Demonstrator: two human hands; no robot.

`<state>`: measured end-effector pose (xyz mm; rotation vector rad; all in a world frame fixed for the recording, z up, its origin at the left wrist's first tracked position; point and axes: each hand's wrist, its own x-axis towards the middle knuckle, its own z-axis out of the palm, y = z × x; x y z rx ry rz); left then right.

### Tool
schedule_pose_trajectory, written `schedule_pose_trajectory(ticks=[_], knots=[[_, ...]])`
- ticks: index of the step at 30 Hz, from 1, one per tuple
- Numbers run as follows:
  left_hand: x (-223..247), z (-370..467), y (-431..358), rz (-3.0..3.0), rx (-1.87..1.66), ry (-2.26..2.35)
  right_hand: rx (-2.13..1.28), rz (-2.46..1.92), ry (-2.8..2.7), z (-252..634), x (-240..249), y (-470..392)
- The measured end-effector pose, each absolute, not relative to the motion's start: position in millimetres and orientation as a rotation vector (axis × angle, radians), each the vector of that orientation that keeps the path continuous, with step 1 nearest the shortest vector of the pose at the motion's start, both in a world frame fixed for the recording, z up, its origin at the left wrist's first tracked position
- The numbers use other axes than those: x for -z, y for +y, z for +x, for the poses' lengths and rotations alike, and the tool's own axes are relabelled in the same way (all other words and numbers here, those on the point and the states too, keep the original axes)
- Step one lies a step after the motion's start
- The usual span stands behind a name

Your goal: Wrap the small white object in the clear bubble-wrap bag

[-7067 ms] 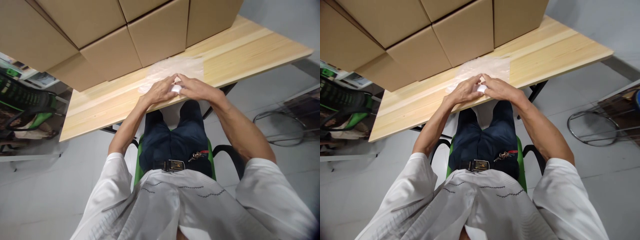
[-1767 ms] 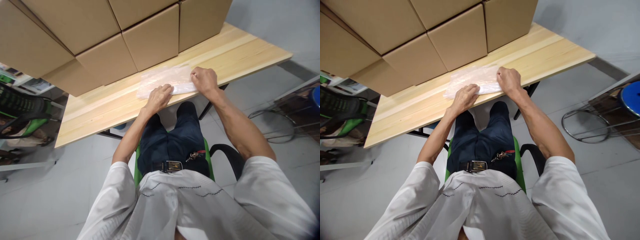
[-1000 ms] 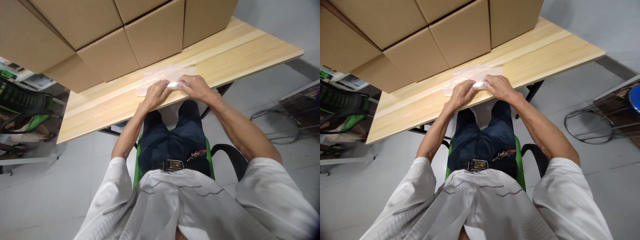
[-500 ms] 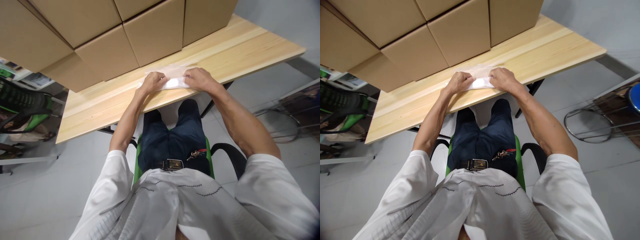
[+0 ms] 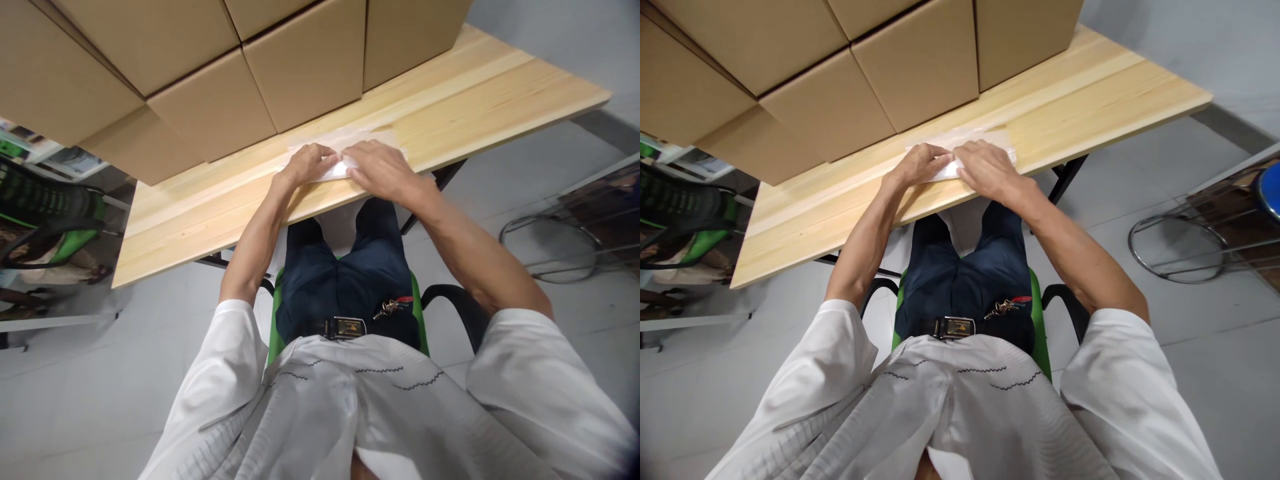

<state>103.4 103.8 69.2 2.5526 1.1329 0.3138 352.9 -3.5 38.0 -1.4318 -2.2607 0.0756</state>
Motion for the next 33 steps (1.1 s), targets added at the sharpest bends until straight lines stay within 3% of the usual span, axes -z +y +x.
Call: schedule_pose_trajectory(ticks=[13, 24, 29, 33], knots=[[-64.6, 103.7, 104.6, 2.592, -0.183, 1.376, -0.074, -1.283, -2.242, 348.0, -7.1, 1.6], [-60.0, 12.9, 137.4, 2.480, -0.345, 1.559, -0.141, -1.365, -2.293, 343.8, -20.9, -8.0], [-67.1, 2.2, 103.1, 2.458, -0.527, 1.709, -0.144, -1.385, -2.293, 343.7, -21.2, -9.2], [-79.4, 23.4, 59.4, 2.541, -0.581, 1.551, -0.153, -1.382, -2.282, 342.9, -25.2, -14.5]])
